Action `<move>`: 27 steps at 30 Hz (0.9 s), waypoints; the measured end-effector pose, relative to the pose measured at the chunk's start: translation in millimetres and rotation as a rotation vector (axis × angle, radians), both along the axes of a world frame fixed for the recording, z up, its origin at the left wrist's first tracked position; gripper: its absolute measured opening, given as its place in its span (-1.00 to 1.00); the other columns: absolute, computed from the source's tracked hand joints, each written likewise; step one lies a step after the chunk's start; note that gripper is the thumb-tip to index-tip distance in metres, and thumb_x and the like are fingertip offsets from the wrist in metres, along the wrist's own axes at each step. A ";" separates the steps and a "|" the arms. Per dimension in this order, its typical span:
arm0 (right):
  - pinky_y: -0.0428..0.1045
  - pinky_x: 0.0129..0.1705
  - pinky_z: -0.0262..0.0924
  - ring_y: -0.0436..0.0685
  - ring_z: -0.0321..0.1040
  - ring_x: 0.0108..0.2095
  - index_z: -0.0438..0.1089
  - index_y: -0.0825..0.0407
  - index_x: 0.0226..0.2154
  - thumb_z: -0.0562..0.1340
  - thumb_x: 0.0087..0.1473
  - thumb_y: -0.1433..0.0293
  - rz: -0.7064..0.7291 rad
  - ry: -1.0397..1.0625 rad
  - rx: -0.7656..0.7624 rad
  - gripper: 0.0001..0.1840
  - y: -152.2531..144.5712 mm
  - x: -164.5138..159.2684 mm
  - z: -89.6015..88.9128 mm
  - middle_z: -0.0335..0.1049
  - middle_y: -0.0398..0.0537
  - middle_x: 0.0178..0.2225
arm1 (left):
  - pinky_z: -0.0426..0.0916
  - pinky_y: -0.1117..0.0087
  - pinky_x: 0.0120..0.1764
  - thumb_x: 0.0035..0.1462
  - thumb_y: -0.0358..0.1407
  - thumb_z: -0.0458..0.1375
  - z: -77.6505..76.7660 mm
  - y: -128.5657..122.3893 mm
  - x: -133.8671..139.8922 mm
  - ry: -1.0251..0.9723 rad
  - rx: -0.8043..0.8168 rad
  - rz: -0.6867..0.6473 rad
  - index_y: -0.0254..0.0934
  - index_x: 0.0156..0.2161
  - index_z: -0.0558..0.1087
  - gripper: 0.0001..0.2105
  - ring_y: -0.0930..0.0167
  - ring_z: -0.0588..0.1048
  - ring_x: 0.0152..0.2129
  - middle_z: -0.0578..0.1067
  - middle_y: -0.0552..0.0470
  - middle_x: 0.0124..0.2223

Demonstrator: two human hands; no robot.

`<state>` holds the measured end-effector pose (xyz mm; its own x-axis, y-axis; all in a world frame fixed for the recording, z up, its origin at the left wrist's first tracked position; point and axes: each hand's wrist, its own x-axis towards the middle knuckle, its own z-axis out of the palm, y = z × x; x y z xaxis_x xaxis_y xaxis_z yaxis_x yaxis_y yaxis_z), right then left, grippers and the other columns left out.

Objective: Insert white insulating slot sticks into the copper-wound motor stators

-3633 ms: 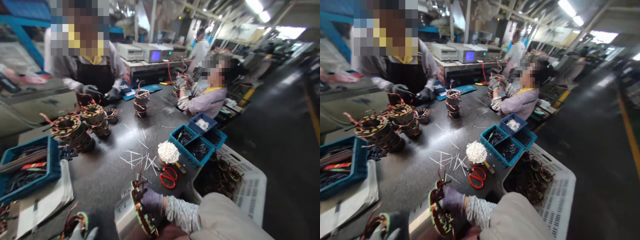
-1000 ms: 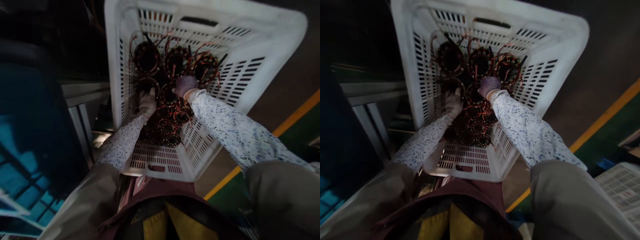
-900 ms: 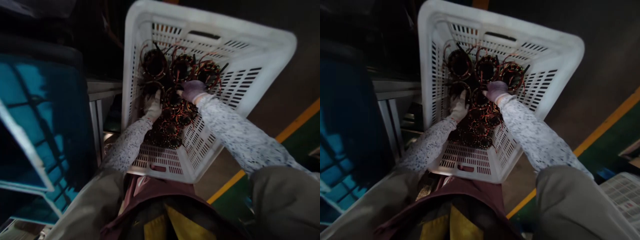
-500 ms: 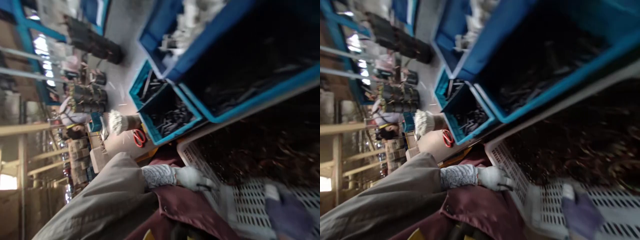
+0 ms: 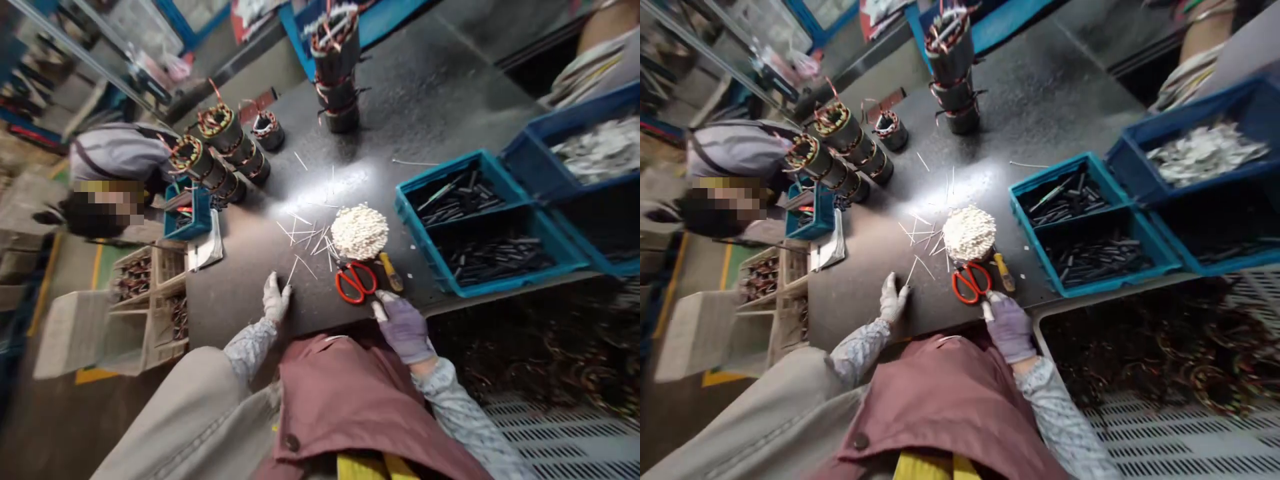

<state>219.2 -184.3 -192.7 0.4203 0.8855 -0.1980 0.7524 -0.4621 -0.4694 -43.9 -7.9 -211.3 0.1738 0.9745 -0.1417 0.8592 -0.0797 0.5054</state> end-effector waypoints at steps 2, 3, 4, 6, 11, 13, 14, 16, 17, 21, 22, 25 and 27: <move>0.12 0.02 0.30 0.28 0.44 -0.03 0.46 0.15 0.04 0.10 0.22 0.36 0.003 -0.147 -0.124 -0.59 31.2 -13.7 3.9 0.44 0.27 0.06 | 0.05 -0.05 0.32 0.07 -0.24 0.16 -13.1 20.6 9.0 -0.033 -0.011 -0.071 -0.31 0.19 0.31 -0.45 0.07 0.20 0.28 0.30 -0.29 0.28; 0.13 0.01 0.29 0.30 0.43 -0.03 0.45 0.16 0.07 0.12 0.21 0.37 -0.003 -0.200 -0.179 -0.57 43.3 -19.1 5.0 0.42 0.29 0.07 | 0.07 -0.03 0.32 0.06 -0.25 0.17 -15.6 29.4 15.1 -0.051 -0.017 -0.121 -0.30 0.18 0.33 -0.46 0.08 0.22 0.27 0.31 -0.26 0.28; 0.14 0.00 0.27 0.31 0.41 -0.03 0.43 0.16 0.09 0.14 0.20 0.38 -0.010 -0.240 -0.226 -0.56 52.9 -23.6 5.5 0.41 0.30 0.07 | 0.09 -0.01 0.31 0.06 -0.25 0.17 -15.4 38.6 21.2 -0.066 -0.019 -0.170 -0.28 0.17 0.34 -0.47 0.10 0.24 0.25 0.32 -0.24 0.27; 0.14 -0.01 0.25 0.32 0.38 -0.02 0.41 0.15 0.11 0.13 0.20 0.39 -0.010 -0.279 -0.291 -0.55 65.2 -30.6 5.5 0.43 0.30 0.04 | 0.12 0.02 0.30 0.10 -0.24 0.14 -7.9 61.8 32.9 -0.082 -0.012 -0.256 -0.27 0.20 0.32 -0.47 0.14 0.25 0.25 0.31 -0.21 0.28; 0.13 -0.10 0.27 0.31 0.37 -0.02 0.35 0.07 0.18 0.04 0.25 0.44 0.046 -0.276 -0.381 -0.52 73.9 -45.0 2.1 0.39 0.32 0.06 | 0.04 0.08 0.33 0.11 -0.29 0.12 27.5 152.3 91.1 -0.049 0.042 -0.486 -0.26 0.26 0.27 -0.42 0.16 0.13 0.32 0.20 -0.17 0.36; 0.11 -0.14 0.30 0.27 0.41 -0.07 0.32 0.01 0.21 -0.06 0.27 0.50 0.034 -0.266 -0.429 -0.47 75.7 -48.4 1.1 0.37 0.30 0.08 | 0.01 0.06 0.33 0.12 -0.28 0.12 37.3 187.6 135.6 0.043 0.078 -0.668 -0.22 0.29 0.24 -0.40 0.15 0.03 0.36 0.11 -0.12 0.41; 0.11 -0.16 0.31 0.26 0.42 -0.08 0.30 -0.01 0.23 -0.09 0.27 0.52 0.029 -0.256 -0.453 -0.44 76.6 -49.2 1.3 0.37 0.30 0.08 | 0.00 0.03 0.32 0.13 -0.26 0.12 39.4 201.7 160.2 0.109 0.097 -0.750 -0.21 0.31 0.22 -0.39 0.12 0.00 0.37 0.06 -0.11 0.43; 0.10 -0.17 0.33 0.26 0.43 -0.08 0.26 -0.04 0.26 -0.11 0.27 0.54 0.033 -0.232 -0.489 -0.41 78.7 -49.1 3.5 0.36 0.29 0.07 | 0.01 0.00 0.30 0.17 -0.21 0.10 37.5 220.5 206.2 0.210 0.111 -0.843 -0.22 0.34 0.17 -0.37 0.07 -0.03 0.37 -0.02 -0.14 0.45; 0.10 -0.16 0.34 0.27 0.42 -0.07 0.24 -0.04 0.27 -0.11 0.27 0.54 0.040 -0.218 -0.497 -0.40 79.6 -48.3 5.5 0.36 0.29 0.06 | 0.02 -0.01 0.29 0.19 -0.19 0.08 33.7 224.6 224.0 0.243 0.103 -0.864 -0.24 0.34 0.16 -0.38 0.05 -0.03 0.37 -0.03 -0.17 0.45; 0.11 -0.16 0.35 0.30 0.40 -0.04 0.23 0.03 0.28 -0.14 0.28 0.53 0.063 -0.142 -0.502 -0.40 79.9 -41.6 13.4 0.37 0.33 0.04 | -0.03 -0.05 0.30 0.23 -0.18 -0.01 12.7 214.3 231.8 0.314 0.067 -0.952 -0.35 0.37 0.09 -0.37 0.05 -0.03 0.37 0.00 -0.23 0.44; 0.11 -0.15 0.36 0.30 0.39 -0.03 0.23 0.04 0.28 -0.14 0.28 0.53 0.071 -0.116 -0.497 -0.41 78.4 -39.7 14.1 0.36 0.33 0.05 | -0.06 -0.06 0.31 0.24 -0.19 -0.02 9.3 208.2 218.7 0.333 0.058 -0.995 -0.37 0.37 0.07 -0.37 0.05 -0.05 0.37 0.00 -0.23 0.44; 0.10 -0.13 0.36 0.28 0.39 -0.03 0.23 0.02 0.28 -0.09 0.27 0.53 0.091 -0.049 -0.484 -0.42 70.5 -36.5 11.6 0.32 0.32 0.11 | -0.02 -0.02 0.31 0.24 -0.18 -0.03 7.5 189.9 172.7 0.396 0.014 -1.159 -0.32 0.35 0.13 -0.40 0.08 -0.01 0.37 0.06 -0.20 0.43; 0.10 -0.11 0.35 0.26 0.39 -0.03 0.25 0.00 0.26 -0.07 0.26 0.54 0.092 -0.023 -0.474 -0.42 64.6 -36.8 7.3 0.32 0.30 0.12 | 0.00 -0.03 0.31 0.24 -0.16 -0.03 7.7 178.9 160.0 0.404 0.047 -1.208 -0.28 0.33 0.20 -0.43 0.08 0.03 0.36 0.13 -0.18 0.40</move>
<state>182.4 -119.8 -185.4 0.3539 0.7335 -0.5803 0.8079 -0.5523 -0.2054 116.1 171.0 -203.6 0.9027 0.2326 -0.3620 0.3194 -0.9260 0.2013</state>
